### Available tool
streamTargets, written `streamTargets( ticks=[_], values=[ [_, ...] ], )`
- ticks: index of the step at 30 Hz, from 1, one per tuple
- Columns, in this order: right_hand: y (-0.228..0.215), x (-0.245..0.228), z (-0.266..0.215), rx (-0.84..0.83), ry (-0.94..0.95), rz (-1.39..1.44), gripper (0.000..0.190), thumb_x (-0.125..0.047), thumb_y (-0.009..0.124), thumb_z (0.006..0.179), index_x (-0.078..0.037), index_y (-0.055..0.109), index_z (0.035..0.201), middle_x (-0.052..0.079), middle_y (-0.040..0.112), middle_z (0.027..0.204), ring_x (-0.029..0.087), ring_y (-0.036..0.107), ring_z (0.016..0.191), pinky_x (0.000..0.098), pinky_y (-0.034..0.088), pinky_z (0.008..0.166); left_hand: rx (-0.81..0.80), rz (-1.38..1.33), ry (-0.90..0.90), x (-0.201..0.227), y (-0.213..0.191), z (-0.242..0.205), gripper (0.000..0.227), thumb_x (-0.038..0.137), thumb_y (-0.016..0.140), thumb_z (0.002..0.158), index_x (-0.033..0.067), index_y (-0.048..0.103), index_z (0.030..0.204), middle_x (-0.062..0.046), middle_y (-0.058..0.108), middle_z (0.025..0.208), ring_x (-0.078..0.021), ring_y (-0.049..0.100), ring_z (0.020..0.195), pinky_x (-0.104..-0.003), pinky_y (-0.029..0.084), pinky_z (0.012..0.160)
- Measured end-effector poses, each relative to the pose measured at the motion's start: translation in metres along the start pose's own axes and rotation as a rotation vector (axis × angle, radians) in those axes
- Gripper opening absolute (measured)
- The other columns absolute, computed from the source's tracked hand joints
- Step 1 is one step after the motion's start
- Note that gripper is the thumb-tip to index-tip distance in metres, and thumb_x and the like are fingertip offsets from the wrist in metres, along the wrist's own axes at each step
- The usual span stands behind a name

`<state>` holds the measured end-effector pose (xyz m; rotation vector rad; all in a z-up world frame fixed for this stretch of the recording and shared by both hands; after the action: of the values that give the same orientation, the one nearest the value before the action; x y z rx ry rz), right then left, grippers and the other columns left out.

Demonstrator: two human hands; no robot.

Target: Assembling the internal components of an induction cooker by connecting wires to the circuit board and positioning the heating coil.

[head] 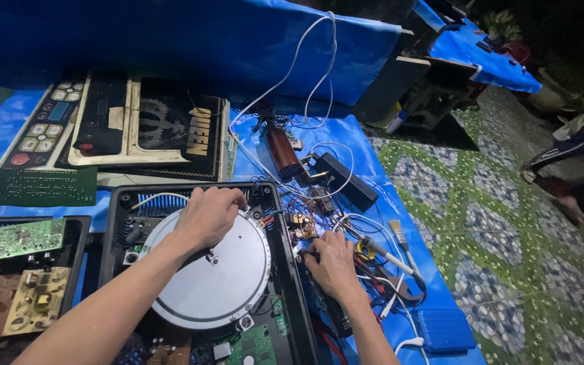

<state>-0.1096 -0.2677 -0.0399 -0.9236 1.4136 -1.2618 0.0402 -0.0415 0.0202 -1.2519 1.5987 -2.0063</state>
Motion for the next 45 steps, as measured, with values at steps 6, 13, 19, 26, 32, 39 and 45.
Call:
streamTargets(
  ticks=[6, 13, 19, 26, 32, 39, 45],
  values=[
    [-0.014, 0.021, -0.002, 0.036, 0.017, 0.013, 0.006, -0.026, 0.069, 0.086, -0.022, 0.073, 0.088, 0.001, 0.058, 0.096, 0.026, 0.053, 0.104, 0.0416, 0.043, 0.090, -0.003, -0.012, 0.003, -0.003, 0.004, 0.003, 0.030, 0.020, 0.045, 0.102, 0.0215, 0.073, 0.116, -0.003, 0.076, 0.099, -0.0241, 0.070, 0.098, -0.039, 0.047, 0.095],
    [-0.012, 0.016, -0.002, -0.100, 0.057, -0.022, 0.009, -0.026, 0.070, 0.086, -0.025, 0.075, 0.095, -0.001, 0.060, 0.103, 0.024, 0.052, 0.108, 0.0401, 0.041, 0.093, -0.028, 0.000, 0.010, 0.001, -0.001, 0.002, 0.031, 0.020, 0.044, 0.103, 0.0200, 0.072, 0.117, -0.004, 0.076, 0.099, -0.0247, 0.070, 0.098, -0.040, 0.047, 0.096],
    [-0.016, 0.017, -0.001, -0.092, 0.124, -0.112, 0.014, -0.034, 0.068, 0.093, -0.023, 0.075, 0.097, -0.001, 0.061, 0.107, 0.023, 0.052, 0.110, 0.0399, 0.042, 0.094, -0.026, 0.003, 0.006, 0.000, 0.001, 0.002, 0.030, 0.020, 0.045, 0.104, 0.0198, 0.072, 0.117, -0.003, 0.076, 0.098, -0.0237, 0.071, 0.097, -0.039, 0.047, 0.096],
    [-0.016, 0.015, -0.002, -0.116, 0.124, -0.093, 0.025, -0.040, 0.065, 0.096, -0.017, 0.076, 0.097, 0.001, 0.056, 0.105, 0.024, 0.049, 0.107, 0.0389, 0.040, 0.089, -0.023, -0.006, -0.006, 0.001, -0.002, 0.002, 0.030, 0.020, 0.045, 0.104, 0.0192, 0.072, 0.116, -0.004, 0.076, 0.096, -0.0242, 0.071, 0.095, -0.038, 0.048, 0.095],
    [-0.011, 0.018, -0.002, -0.167, 0.104, -0.071, 0.021, -0.035, 0.064, 0.096, -0.019, 0.076, 0.100, 0.002, 0.056, 0.108, 0.027, 0.048, 0.111, 0.0399, 0.041, 0.089, -0.027, 0.013, 0.002, -0.001, -0.002, 0.000, 0.030, 0.019, 0.044, 0.103, 0.0194, 0.071, 0.117, -0.006, 0.076, 0.097, -0.0272, 0.070, 0.099, -0.041, 0.046, 0.096],
    [-0.009, 0.020, 0.001, -0.135, 0.104, -0.049, 0.023, -0.033, 0.058, 0.101, -0.020, 0.076, 0.104, 0.003, 0.058, 0.108, 0.025, 0.050, 0.110, 0.0384, 0.041, 0.088, -0.030, 0.001, -0.007, 0.002, -0.002, 0.002, 0.030, 0.020, 0.045, 0.103, 0.0197, 0.072, 0.118, -0.004, 0.077, 0.099, -0.0251, 0.071, 0.099, -0.039, 0.046, 0.095],
    [-0.028, 0.008, -0.004, -0.218, 0.138, -0.015, 0.020, -0.031, 0.061, 0.099, -0.022, 0.076, 0.110, 0.001, 0.062, 0.117, 0.023, 0.051, 0.114, 0.0356, 0.043, 0.091, -0.034, 0.011, 0.009, -0.001, -0.001, 0.003, 0.030, 0.021, 0.045, 0.103, 0.0202, 0.071, 0.117, -0.005, 0.077, 0.100, -0.0266, 0.070, 0.100, -0.040, 0.046, 0.096]
  ],
)
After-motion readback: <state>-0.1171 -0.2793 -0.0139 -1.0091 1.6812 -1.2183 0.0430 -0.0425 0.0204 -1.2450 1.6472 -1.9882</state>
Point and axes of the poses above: each hand's wrist, its own z-axis towards the middle knuckle, its own y-axis out of the palm, x = y × z, the point moved 6 cm from there along z, towards the middle knuckle
